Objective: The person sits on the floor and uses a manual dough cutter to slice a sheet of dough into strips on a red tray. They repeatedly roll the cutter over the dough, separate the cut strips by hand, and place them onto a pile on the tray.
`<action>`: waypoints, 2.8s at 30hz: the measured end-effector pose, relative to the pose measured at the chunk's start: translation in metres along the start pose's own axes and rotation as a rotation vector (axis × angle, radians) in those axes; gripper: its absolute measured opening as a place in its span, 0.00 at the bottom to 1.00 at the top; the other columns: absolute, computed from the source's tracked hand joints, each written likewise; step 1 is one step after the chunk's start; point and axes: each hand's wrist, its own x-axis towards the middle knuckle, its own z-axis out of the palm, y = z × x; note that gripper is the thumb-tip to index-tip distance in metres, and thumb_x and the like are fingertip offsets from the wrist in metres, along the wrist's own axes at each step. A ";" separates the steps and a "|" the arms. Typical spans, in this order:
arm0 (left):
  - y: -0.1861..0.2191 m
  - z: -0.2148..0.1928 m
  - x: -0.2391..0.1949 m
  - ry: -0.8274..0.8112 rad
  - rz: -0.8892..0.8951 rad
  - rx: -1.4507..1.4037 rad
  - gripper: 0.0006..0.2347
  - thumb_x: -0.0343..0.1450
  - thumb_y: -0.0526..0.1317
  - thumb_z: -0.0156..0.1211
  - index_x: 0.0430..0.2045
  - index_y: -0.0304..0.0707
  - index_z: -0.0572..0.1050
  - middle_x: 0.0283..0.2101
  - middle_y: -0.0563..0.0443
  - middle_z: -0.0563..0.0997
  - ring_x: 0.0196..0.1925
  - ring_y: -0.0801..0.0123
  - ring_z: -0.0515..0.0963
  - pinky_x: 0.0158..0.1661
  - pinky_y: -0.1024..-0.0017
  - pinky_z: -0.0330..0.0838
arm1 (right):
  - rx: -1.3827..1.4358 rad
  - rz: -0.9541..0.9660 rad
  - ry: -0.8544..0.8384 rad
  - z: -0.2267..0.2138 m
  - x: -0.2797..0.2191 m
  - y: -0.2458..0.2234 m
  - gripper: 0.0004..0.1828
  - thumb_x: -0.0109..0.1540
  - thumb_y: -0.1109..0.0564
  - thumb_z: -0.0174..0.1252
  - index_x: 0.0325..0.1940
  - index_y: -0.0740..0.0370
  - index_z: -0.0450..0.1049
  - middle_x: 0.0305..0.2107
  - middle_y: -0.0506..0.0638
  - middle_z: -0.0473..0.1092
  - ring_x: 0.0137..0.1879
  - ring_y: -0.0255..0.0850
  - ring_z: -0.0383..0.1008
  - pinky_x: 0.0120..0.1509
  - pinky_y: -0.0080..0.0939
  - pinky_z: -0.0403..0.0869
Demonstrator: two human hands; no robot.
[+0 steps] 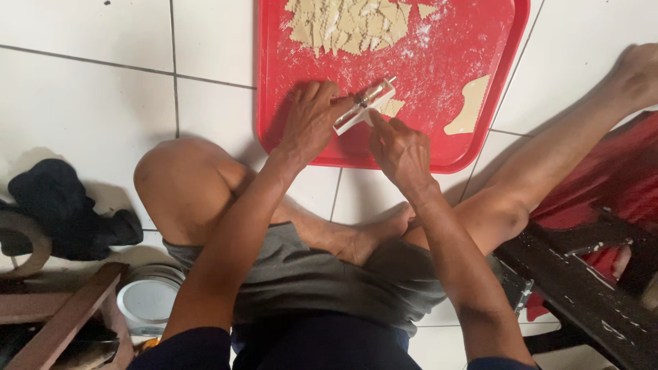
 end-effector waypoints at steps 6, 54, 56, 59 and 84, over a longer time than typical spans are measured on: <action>-0.010 0.002 -0.002 0.068 -0.010 -0.151 0.19 0.63 0.23 0.58 0.45 0.45 0.76 0.42 0.48 0.68 0.47 0.54 0.70 0.43 0.62 0.68 | 0.023 0.023 0.021 0.009 0.010 -0.003 0.18 0.61 0.54 0.57 0.55 0.48 0.78 0.21 0.48 0.69 0.24 0.48 0.75 0.27 0.47 0.73; 0.037 0.006 -0.055 0.113 -0.094 0.205 0.13 0.54 0.34 0.60 0.31 0.42 0.78 0.30 0.50 0.73 0.34 0.57 0.75 0.30 0.64 0.72 | 0.030 0.488 -0.060 0.002 0.003 -0.081 0.17 0.62 0.56 0.53 0.54 0.57 0.78 0.24 0.55 0.76 0.33 0.53 0.80 0.35 0.54 0.77; 0.034 0.012 -0.054 0.078 -0.107 0.210 0.12 0.54 0.35 0.61 0.30 0.42 0.78 0.30 0.50 0.73 0.35 0.57 0.76 0.29 0.63 0.72 | 0.016 0.491 -0.065 0.007 0.001 -0.078 0.17 0.62 0.55 0.54 0.54 0.56 0.78 0.24 0.55 0.76 0.33 0.54 0.80 0.35 0.56 0.76; 0.036 0.009 -0.054 0.029 -0.122 0.219 0.10 0.55 0.36 0.61 0.28 0.43 0.78 0.30 0.49 0.73 0.35 0.56 0.76 0.29 0.63 0.72 | -0.003 0.499 -0.055 0.009 0.005 -0.078 0.17 0.61 0.55 0.54 0.54 0.56 0.78 0.24 0.55 0.76 0.33 0.54 0.80 0.36 0.56 0.77; -0.016 0.031 -0.010 0.398 -0.038 0.068 0.08 0.64 0.33 0.67 0.33 0.41 0.77 0.34 0.49 0.68 0.35 0.57 0.70 0.34 0.64 0.67 | 0.006 0.153 0.004 0.005 -0.062 -0.010 0.17 0.66 0.45 0.53 0.58 0.42 0.76 0.25 0.46 0.70 0.29 0.47 0.76 0.30 0.47 0.74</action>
